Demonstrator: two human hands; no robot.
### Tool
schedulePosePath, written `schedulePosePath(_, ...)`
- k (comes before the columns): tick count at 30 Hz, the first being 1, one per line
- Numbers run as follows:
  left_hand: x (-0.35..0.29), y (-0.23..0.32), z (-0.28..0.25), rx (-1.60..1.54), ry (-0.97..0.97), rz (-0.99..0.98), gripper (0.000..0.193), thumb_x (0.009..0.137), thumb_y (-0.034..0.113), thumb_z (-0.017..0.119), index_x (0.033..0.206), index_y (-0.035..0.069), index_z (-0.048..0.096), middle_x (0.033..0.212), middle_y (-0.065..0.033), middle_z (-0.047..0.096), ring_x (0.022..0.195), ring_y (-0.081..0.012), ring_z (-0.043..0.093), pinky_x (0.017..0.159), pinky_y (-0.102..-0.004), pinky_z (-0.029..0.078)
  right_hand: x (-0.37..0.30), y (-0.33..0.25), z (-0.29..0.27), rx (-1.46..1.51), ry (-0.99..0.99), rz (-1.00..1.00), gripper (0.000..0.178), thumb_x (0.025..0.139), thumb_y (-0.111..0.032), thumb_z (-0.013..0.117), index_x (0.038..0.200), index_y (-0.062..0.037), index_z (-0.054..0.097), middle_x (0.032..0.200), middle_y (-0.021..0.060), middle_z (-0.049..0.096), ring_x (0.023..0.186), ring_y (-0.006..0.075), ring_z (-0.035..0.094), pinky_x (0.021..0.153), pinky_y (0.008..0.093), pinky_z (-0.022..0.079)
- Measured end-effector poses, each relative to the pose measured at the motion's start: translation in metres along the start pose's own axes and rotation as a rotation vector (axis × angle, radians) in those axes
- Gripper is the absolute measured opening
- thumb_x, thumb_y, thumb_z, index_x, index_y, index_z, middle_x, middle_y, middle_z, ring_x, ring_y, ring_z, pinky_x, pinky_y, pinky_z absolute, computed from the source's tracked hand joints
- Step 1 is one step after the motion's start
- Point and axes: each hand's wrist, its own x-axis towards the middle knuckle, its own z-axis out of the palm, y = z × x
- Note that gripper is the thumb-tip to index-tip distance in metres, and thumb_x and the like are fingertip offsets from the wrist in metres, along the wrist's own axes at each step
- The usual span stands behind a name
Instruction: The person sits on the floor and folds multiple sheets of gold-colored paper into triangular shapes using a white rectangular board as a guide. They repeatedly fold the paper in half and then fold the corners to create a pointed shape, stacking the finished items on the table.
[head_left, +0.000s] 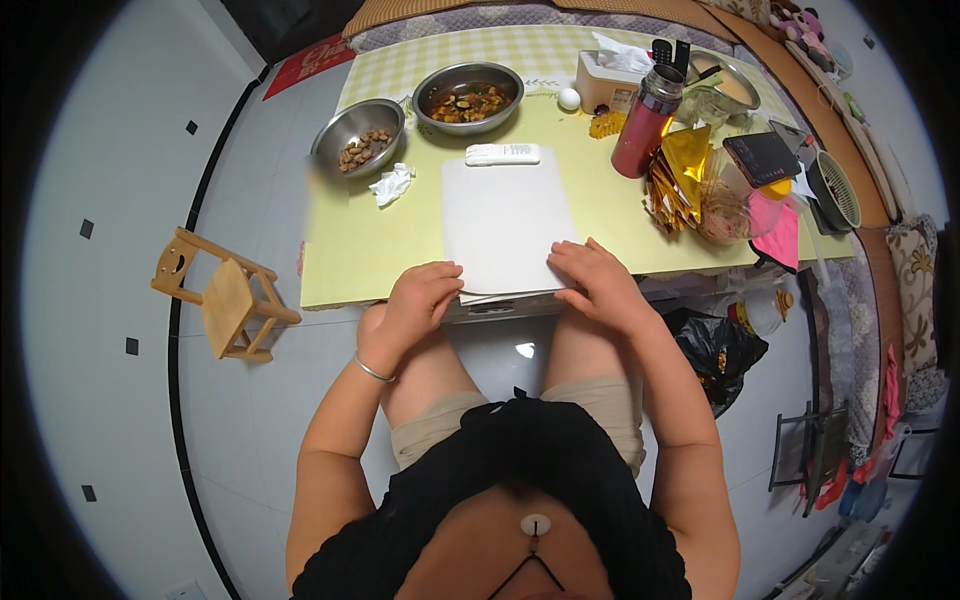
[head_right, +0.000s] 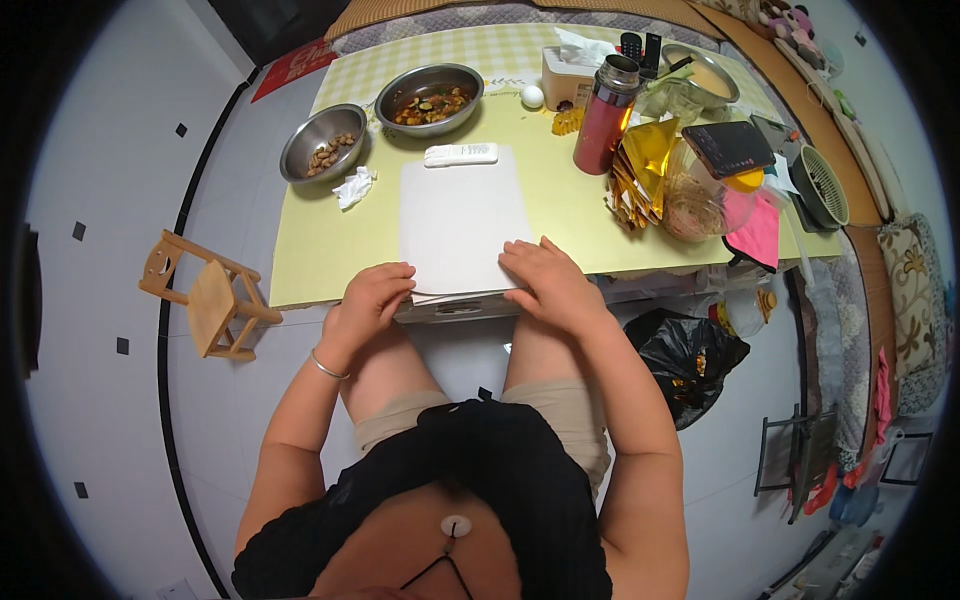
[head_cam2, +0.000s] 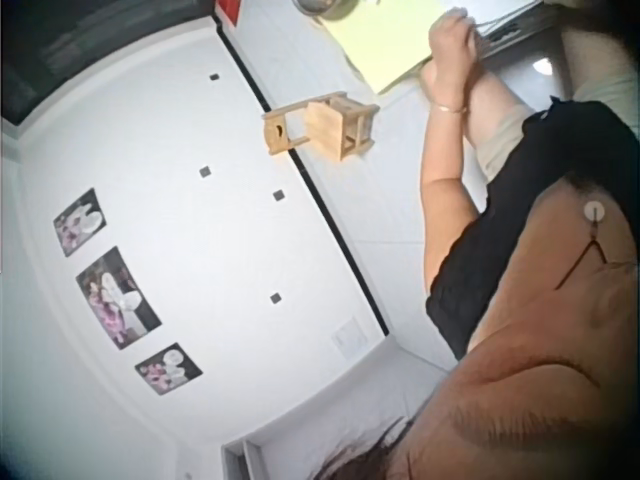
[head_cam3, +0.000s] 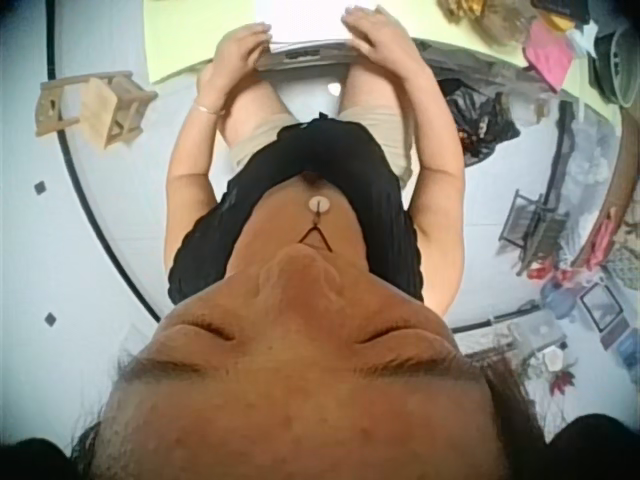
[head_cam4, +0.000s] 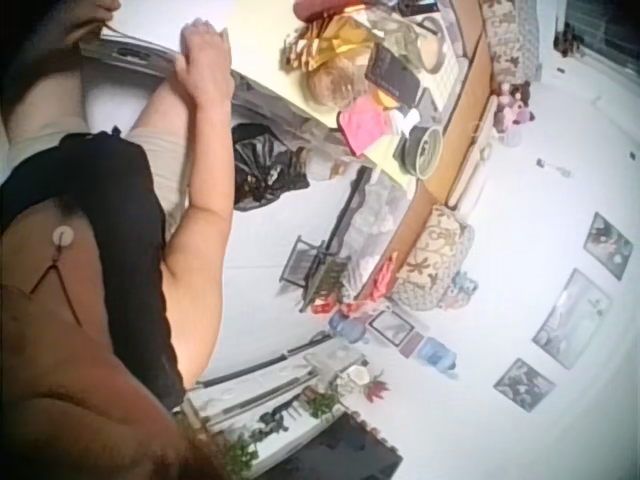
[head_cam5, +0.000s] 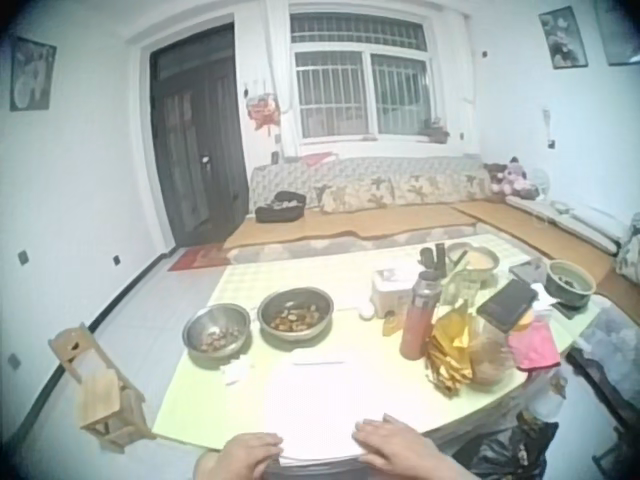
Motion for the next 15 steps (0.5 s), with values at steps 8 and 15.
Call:
schedulePosePath(8, 0.008, -0.023, 0.003, -0.505, 0.031, -0.598, 0.011, 0.086, 0.010, 0.077, 0.090, 0.000, 0.075, 0.085, -0.0073, 0.074, 0.077, -0.0126, 0.065, 0.072, -0.0264, 0.051, 0.021, 0.023, 0.005, 0.409, 0.130, 0.089, 0.036, 0.084, -0.017, 0.077, 0.117, -0.0040, 0.071, 0.128, 0.0124, 0.068, 0.120, 0.0307, 0.060, 0.102, 0.0389, 0.049)
schedulePosePath(15, 0.028, -0.035, 0.007, -0.719, 0.123, -0.717, 0.014, 0.086, 0.013, 0.080, 0.088, 0.001, 0.075, 0.080, -0.0011, 0.071, 0.073, -0.0067, 0.059, 0.067, -0.0229, 0.048, 0.041, 0.043, 0.023, 0.739, 0.280, 0.493, 0.018, 0.094, -0.015, 0.070, 0.096, 0.0020, 0.074, 0.077, 0.0015, 0.068, 0.072, 0.0087, 0.056, 0.068, 0.0257, 0.047)
